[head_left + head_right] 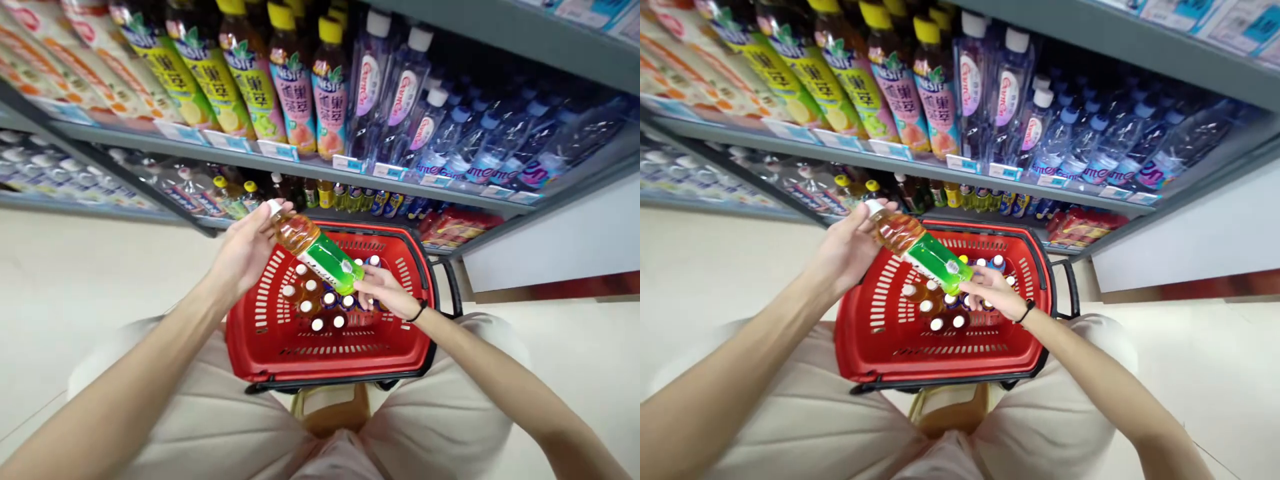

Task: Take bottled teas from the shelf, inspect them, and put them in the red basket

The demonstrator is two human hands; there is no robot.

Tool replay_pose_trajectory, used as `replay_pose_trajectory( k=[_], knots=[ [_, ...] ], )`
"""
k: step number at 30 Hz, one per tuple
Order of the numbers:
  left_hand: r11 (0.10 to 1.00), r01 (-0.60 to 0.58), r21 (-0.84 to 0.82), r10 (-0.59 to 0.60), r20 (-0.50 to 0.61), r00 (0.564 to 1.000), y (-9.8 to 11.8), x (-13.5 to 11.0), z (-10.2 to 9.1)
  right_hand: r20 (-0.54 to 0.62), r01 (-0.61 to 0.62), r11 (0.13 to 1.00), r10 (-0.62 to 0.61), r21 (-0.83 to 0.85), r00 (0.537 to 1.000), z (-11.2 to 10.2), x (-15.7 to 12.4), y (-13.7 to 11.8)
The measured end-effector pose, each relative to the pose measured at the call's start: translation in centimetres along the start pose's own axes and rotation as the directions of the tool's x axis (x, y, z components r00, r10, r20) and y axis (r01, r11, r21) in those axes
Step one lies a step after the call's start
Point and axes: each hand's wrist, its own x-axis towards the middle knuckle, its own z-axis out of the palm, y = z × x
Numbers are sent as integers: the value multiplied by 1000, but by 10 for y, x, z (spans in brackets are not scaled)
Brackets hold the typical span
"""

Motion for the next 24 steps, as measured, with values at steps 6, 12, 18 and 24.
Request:
replay_pose_trajectory(
  k=[6, 12, 18, 24],
  knots=[
    [991, -33, 131, 35, -9, 999, -3, 2, 3, 27, -88, 995, 87, 40, 996, -4, 1, -1],
    [962, -72, 263, 76, -6, 997, -12, -18, 18, -219, -273, 815, 184, -511, 958, -18, 20, 0],
    [681, -424, 596, 152, 452, 879, -33, -67, 47, -203, -348, 521, 314, -780, 927, -40, 29, -8],
    [556, -424, 715, -127, 577, 807, -76, -85, 56, -186, -233, 135, 295, -963, 937, -37, 15, -12]
  ],
)
